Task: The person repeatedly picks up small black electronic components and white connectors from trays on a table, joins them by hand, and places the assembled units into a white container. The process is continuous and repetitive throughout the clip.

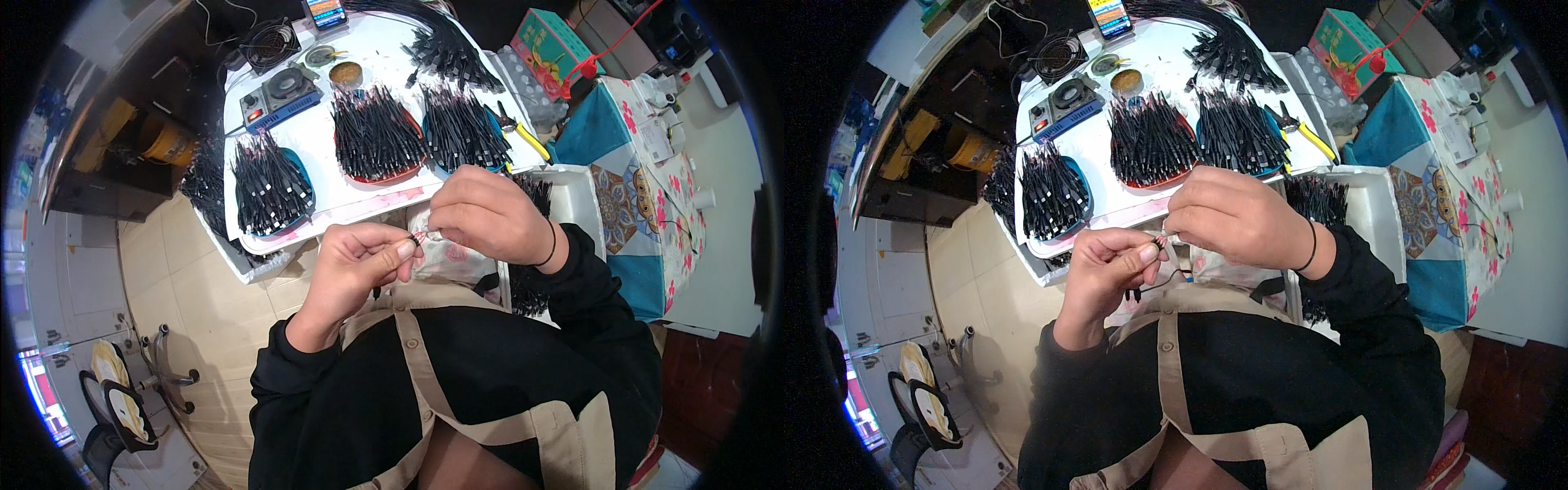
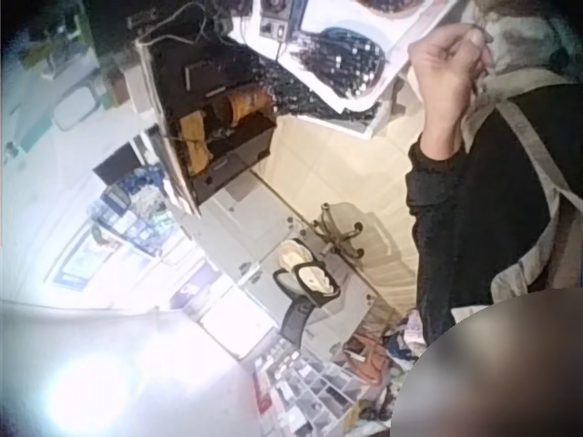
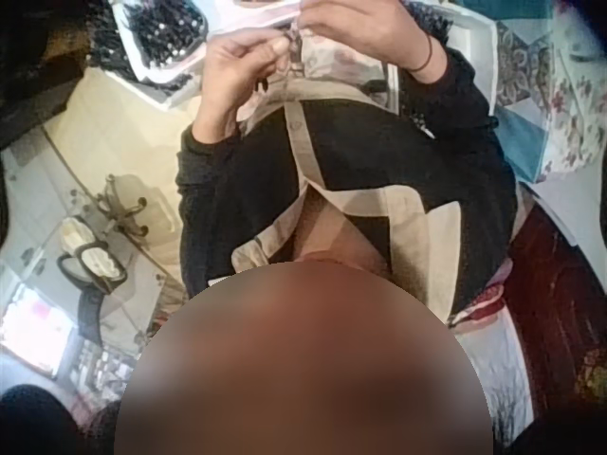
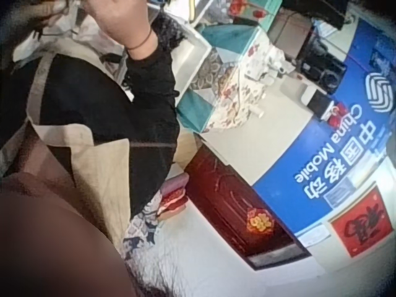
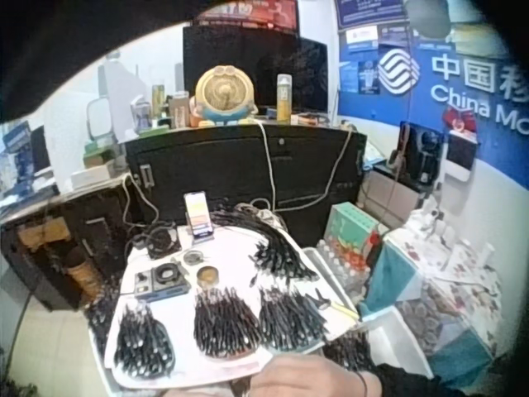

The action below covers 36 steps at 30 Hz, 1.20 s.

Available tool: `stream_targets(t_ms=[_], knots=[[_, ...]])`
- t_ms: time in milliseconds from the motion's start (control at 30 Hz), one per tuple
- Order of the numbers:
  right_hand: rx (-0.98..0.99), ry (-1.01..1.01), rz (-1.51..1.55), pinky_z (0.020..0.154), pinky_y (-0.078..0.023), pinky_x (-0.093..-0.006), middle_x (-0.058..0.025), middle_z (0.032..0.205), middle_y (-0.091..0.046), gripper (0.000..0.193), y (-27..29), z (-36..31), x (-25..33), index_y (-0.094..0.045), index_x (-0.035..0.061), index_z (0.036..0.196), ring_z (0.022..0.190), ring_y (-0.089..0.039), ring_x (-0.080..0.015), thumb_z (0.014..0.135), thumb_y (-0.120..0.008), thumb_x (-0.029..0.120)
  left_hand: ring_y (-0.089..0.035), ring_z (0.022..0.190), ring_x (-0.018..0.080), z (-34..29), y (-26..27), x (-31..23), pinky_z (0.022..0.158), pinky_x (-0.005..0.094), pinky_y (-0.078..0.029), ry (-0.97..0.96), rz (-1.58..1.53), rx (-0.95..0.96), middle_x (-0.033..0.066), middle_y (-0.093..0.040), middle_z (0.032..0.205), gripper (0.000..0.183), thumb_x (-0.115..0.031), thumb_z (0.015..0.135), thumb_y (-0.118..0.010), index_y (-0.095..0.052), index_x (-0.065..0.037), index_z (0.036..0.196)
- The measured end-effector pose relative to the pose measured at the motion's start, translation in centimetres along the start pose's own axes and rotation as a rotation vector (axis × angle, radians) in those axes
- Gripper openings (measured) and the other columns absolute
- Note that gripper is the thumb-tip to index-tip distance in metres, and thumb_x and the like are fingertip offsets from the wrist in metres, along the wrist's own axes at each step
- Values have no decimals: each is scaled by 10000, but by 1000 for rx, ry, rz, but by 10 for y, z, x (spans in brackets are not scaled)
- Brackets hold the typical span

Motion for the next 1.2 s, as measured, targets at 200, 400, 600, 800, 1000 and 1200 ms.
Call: stream_targets(t_ms=[200,400,600,800,1000,1200], knots=[[47,9,50,664,-476,-365,-100,918,-602,289,-2,-4,-7,-621,5,909,797,-586,-279,641,-730,10,-455,534,26,5,0,4,472,162,-309,46,4,-4,33,-620,675,137,-95,902,-624,-690,25,912],[40,44,-26,683,-472,-366,-100,944,-604,291,6,-4,-4,-633,12,948,820,-590,-278,677,-719,73,-439,525,25,7,0,5,471,162,-302,40,-23,-1,36,-617,669,139,-93,901,-622,-688,29,914],[70,61,-39,690,-496,-357,-93,895,-597,189,2,-5,4,-633,14,916,804,-603,-248,739,-654,79,-432,524,25,4,-3,10,472,165,-303,47,-49,6,33,-613,671,140,-90,903,-622,-686,34,923],[46,-26,26,673,-478,-332,-102,880,-586,174,-5,-9,1,-608,9,908,766,-581,-259,746,-653,54,-527,561,79,-2,-4,0,495,209,-390,-188,203,-93,66,-626,683,124,-58,881,-636,-673,56,913],[187,-728,870,649,-444,-257,-63,847,-580,89,-46,-53,-47,-570,-15,949,719,-539,-141,869,-586,21,-582,617,283,-27,-43,-26,549,366,-478,-990,1244,-159,128,-588,751,371,50,706,-624,-567,66,1073],[94,-1039,1270,708,-451,-235,-44,906,-583,116,-63,-75,-54,-583,-33,1003,787,-538,-87,916,-558,40,-600,609,288,-16,-34,-22,537,347,-479,-940,1168,-139,135,-615,744,278,46,742,-633,-600,62,1018]])
Point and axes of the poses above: each hand's wrist, its own z-axis towards the middle knuckle, its own y-axis out of the back of the hand, x = y × z, the point moved 8 cm from there along z, towards the middle knuckle
